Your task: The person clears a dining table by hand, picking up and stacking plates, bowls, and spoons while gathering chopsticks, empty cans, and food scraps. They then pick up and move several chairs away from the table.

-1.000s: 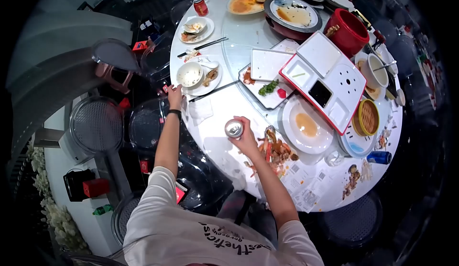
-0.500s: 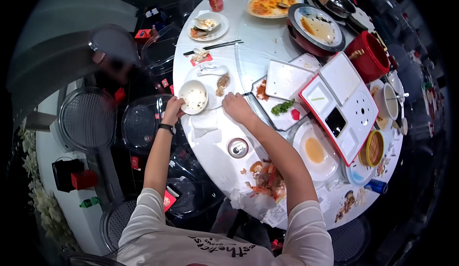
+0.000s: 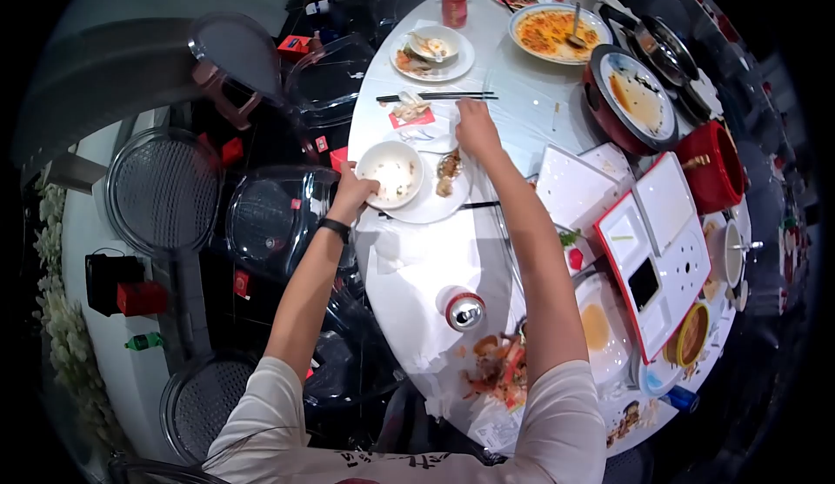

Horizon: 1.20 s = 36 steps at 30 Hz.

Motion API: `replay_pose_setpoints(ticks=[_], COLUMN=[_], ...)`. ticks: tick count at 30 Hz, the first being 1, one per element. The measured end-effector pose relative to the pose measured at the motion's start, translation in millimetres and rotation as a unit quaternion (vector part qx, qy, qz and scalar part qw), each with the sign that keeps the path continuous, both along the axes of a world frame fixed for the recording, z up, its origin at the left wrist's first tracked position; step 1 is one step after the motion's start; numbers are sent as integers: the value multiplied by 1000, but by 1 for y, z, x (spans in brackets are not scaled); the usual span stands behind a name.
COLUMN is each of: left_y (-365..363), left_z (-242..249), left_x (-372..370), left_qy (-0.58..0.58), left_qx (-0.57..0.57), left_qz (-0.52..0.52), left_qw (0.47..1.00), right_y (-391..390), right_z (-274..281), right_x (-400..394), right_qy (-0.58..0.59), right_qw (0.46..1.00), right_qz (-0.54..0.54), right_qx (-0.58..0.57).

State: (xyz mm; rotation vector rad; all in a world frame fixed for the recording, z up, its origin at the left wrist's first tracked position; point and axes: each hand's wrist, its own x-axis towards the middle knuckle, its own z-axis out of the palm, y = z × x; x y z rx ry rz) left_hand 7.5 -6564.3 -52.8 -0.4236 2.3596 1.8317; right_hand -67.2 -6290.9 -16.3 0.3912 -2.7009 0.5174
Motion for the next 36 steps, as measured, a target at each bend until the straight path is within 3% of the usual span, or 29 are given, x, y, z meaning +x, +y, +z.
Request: replay_pose_setpoints(ticks=[1, 3, 4, 7, 8, 11, 12, 15, 16, 20, 23, 27, 30, 33, 36], left_y=[-6, -24, -24, -43, -48, -56, -57, -59, -60, -56, -51, -45, -37, -34, -34], left_z=[-10, -4, 15, 16, 21, 29, 35, 20, 22, 29, 29, 34, 37, 37, 40], left_x=[2, 14, 25, 40, 46, 53, 56, 59, 59, 64, 67, 70, 78, 83, 84], left_qy=[-22, -57, -72, -77, -89, -135, -140, -156, -157, -169, -138, -107, -74, -24, 77], left_qx=[82, 163, 120, 230, 249, 300, 325, 334, 351, 366, 381, 375, 374, 357, 291], left_qz=[6, -87, -64, -91, -86, -53, -47, -27, -63, -67, -58, -86, -71, -64, -66], left_qw=[996, 981, 988, 966, 961, 943, 934, 929, 921, 913, 913, 917, 922, 932, 951], right_y=[-2, -6, -13, -36, -38, -48, -49, -61, -68, -80, -79, -97, -111, -109, -90], right_z=[-9, -26, -29, -14, -16, -15, -21, -11, 6, 45, 75, 46, 26, 47, 75], right_x=[-18, -52, -59, -68, -74, -77, -77, -67, -58, -33, 1, 23, 25, 28, 28], right_qy=[-2, -4, -26, -115, -74, -173, -158, -150, -135, -83, -257, -259, -260, -188, -146], right_qw=[999, 995, 993, 979, 974, 962, 975, 980, 984, 992, 962, 941, 933, 953, 983], right_qz=[9, 30, 22, -18, -1, -23, -38, -71, -89, -42, 74, 208, 205, 179, 96], right_qx=[33, 96, 113, 168, 214, 210, 151, 107, 71, -82, -57, 63, 144, 154, 62])
